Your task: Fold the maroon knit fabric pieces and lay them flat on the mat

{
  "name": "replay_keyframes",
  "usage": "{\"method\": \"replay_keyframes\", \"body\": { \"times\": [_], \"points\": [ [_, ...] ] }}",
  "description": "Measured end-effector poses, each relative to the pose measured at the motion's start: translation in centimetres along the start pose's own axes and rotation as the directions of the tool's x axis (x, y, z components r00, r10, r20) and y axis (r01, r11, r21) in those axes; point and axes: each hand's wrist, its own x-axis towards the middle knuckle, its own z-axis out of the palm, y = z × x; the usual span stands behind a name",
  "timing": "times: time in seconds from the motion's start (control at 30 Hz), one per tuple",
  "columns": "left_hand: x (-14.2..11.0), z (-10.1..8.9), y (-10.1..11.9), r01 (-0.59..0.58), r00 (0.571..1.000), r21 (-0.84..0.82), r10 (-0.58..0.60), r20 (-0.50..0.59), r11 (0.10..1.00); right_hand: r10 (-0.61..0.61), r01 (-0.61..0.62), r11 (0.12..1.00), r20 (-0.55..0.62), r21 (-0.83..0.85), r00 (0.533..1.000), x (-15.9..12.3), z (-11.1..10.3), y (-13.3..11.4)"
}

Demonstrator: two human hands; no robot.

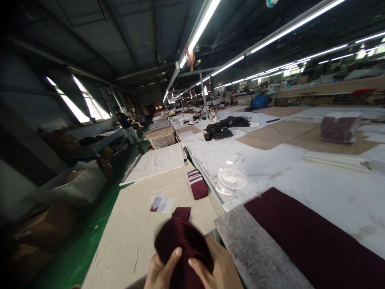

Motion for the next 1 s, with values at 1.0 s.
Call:
{"method": "replay_keyframes", "body": {
  "times": [1.0],
  "points": [
    [0.9, 0.6, 3.0, 0.418, 0.908, -0.481, -0.339, 0.245, 0.771, -0.069, 0.069, 0.998, -0.016, 0.002, 0.997, 1.3, -4.2, -3.1]
  ]
}}
